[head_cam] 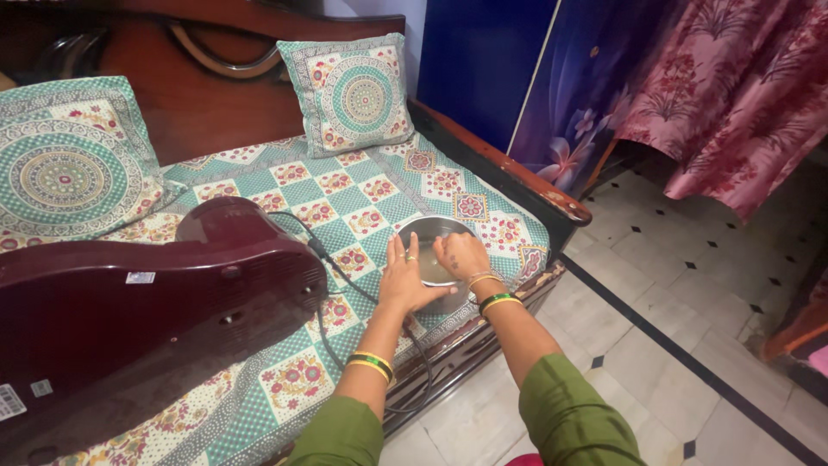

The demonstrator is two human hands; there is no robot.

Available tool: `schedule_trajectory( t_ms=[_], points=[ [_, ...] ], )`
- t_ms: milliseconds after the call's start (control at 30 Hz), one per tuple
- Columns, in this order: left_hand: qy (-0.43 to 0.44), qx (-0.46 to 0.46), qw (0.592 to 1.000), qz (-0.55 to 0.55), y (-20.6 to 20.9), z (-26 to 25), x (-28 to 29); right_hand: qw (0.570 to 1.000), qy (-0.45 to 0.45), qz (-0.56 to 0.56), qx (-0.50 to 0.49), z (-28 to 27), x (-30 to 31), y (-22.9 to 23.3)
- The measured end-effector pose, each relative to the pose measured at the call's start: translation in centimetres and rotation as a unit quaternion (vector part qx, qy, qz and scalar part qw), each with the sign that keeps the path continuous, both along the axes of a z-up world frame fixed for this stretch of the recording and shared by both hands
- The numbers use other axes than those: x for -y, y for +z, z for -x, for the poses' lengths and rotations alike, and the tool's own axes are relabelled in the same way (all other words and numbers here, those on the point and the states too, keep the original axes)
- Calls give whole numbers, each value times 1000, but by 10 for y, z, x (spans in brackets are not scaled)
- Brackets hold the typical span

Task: The person wipes the base of a maroon wet grinder with a grey cloth, turning it over to clean the bottom, sides, and crevices. They then rinse the cloth in a small bowl of water and continue wiping the appliance.

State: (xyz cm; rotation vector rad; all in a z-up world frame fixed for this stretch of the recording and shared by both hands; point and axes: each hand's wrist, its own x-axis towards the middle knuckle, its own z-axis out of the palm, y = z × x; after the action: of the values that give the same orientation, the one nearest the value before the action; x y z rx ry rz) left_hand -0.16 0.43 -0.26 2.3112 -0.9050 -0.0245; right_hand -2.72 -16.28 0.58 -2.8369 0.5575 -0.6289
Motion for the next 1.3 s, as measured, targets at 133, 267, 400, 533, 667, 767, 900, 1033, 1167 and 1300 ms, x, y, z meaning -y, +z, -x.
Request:
schedule_trajectory(
  t_ms=[133, 267, 400, 533, 667, 767, 900, 1033, 1167, 1300],
  points=[
    [-4, -3, 1000, 21, -8, -5, 3, 999, 1, -16, -45, 0, 0, 4],
    [-22, -11, 998, 54, -28, -15, 10, 999, 4, -5, -46, -2, 3, 4],
    [-80, -17, 994, 76, -43, -40, 17, 999, 3, -14, -42, -2, 10, 0],
    [-70, 49, 978, 190, -11, -46, -17, 1000, 7, -22, -6, -2, 27, -9],
    [-85, 124, 905, 397, 75, 36, -87, 997, 31, -38, 63, -6, 31, -10],
    [-187, 121, 865, 449, 132, 128, -164, 970, 9, -11, 242, 7, 10, -2],
    [-261, 128, 853, 434, 160, 175, -215, 910, 65, -40, 407, 21, -51, 13],
    [-143, 45, 844, 514, 141, 190, -206, 912, 117, -125, 373, 72, -125, -19],
    [-192, 130, 869, 437, 131, 191, -277, 929, 176, -263, 195, 107, -191, -71],
    [-151, 158, 874, 434, 157, 197, -321, 898, 229, -376, -14, 112, -231, -107]
  ],
)
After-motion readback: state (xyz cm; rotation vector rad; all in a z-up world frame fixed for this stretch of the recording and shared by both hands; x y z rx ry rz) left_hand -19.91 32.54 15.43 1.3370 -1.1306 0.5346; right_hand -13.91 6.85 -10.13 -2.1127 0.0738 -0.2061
